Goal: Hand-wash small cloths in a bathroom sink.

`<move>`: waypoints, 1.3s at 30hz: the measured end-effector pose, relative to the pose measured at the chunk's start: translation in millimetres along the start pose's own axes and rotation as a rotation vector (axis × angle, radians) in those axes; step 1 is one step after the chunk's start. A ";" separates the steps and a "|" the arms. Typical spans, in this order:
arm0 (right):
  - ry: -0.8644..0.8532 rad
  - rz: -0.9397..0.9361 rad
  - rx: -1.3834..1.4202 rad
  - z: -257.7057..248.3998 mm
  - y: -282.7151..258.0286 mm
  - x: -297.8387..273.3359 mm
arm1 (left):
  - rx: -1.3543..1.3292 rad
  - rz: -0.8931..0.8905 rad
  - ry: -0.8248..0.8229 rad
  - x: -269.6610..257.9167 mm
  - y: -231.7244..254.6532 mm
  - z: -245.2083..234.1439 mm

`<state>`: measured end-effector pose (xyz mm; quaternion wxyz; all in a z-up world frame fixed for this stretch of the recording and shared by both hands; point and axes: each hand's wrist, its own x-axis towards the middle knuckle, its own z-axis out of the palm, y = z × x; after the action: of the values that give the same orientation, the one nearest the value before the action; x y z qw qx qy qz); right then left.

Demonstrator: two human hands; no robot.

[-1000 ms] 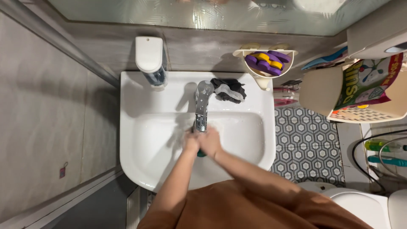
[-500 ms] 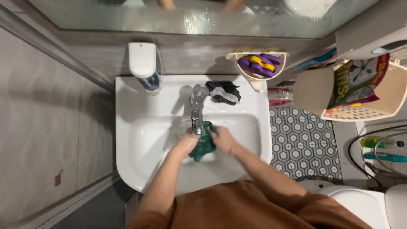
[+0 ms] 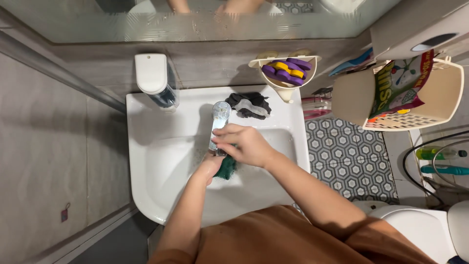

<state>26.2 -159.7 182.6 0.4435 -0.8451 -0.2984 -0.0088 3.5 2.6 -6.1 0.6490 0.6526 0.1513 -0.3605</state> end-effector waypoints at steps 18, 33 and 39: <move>0.376 1.242 1.279 34.9 118.2 -143.8 | 0.157 0.270 0.385 -30.1 8.6 159.9; 0.022 0.194 -0.607 56.2 202.1 -201.5 | 0.310 0.400 0.535 -42.3 59.5 165.7; 0.026 0.988 0.389 61.0 180.7 -181.5 | 0.240 0.417 0.476 -25.6 37.6 149.5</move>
<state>-45.7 -281.2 -39.6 0.5469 -0.7870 0.1448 0.2463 -30.3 -137.6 54.1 0.5737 0.8072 0.1184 -0.0729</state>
